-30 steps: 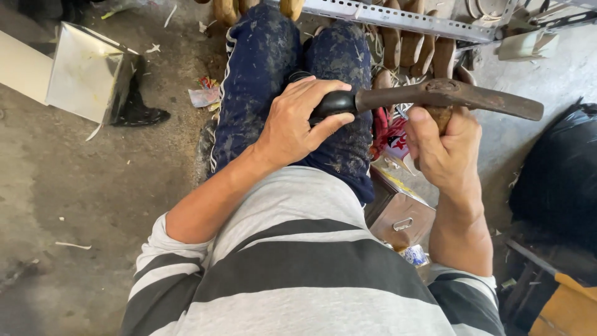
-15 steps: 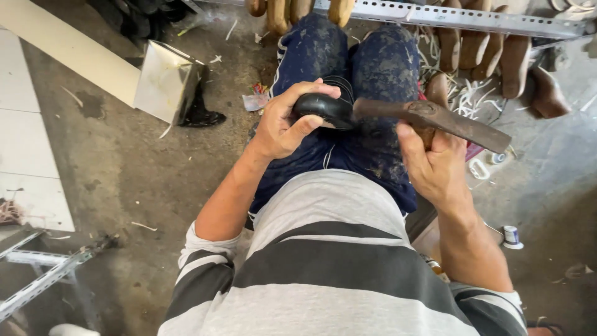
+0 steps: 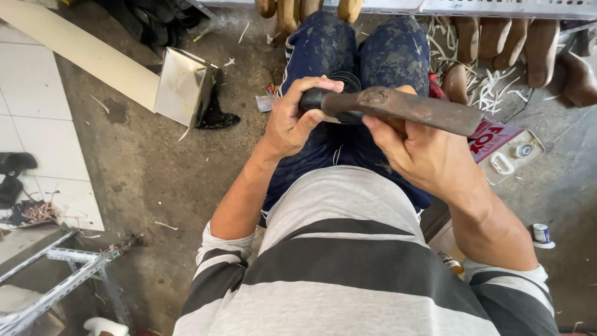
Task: Shaping and hammering leather shoes over a last in a workshop environment.
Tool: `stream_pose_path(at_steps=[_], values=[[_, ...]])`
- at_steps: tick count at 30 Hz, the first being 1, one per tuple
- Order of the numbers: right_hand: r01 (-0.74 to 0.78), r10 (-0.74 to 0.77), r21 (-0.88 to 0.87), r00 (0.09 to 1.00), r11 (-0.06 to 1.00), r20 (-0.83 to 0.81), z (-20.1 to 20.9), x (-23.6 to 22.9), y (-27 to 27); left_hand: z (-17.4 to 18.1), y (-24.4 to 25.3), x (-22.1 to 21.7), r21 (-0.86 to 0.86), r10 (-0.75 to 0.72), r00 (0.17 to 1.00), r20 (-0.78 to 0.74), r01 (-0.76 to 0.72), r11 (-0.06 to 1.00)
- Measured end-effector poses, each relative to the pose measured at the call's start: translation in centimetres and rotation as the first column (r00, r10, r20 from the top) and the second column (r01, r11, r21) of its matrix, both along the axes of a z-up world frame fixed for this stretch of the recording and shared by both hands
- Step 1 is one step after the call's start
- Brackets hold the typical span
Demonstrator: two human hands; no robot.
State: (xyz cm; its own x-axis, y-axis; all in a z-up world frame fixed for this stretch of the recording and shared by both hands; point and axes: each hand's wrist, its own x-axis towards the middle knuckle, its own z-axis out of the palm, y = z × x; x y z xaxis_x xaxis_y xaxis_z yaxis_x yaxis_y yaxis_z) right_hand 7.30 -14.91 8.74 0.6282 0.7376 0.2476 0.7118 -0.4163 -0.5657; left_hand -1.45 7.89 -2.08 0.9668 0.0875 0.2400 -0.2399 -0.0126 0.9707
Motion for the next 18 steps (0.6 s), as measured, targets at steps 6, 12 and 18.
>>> stream_pose_path(at_steps=[6, 12, 18], values=[[-0.074, 0.072, -0.046, 0.996, 0.996, -0.054, -0.9, 0.1, -1.0, 0.4, 0.1, -0.4, 0.131, -0.006, 0.995, -0.101, 0.019, 0.991], [0.076, -0.073, 0.010, 0.983, 0.997, -0.171, -1.0, -0.5, -0.5, -0.8, 0.6, -0.4, 0.115, -0.015, 0.992, -0.126, 0.029, 0.993], [0.165, -0.161, 0.007, 0.973, 0.986, -0.166, -3.7, -1.0, -1.9, 0.6, -0.2, 0.4, -0.085, 0.084, 0.996, -0.016, -0.085, 0.993]])
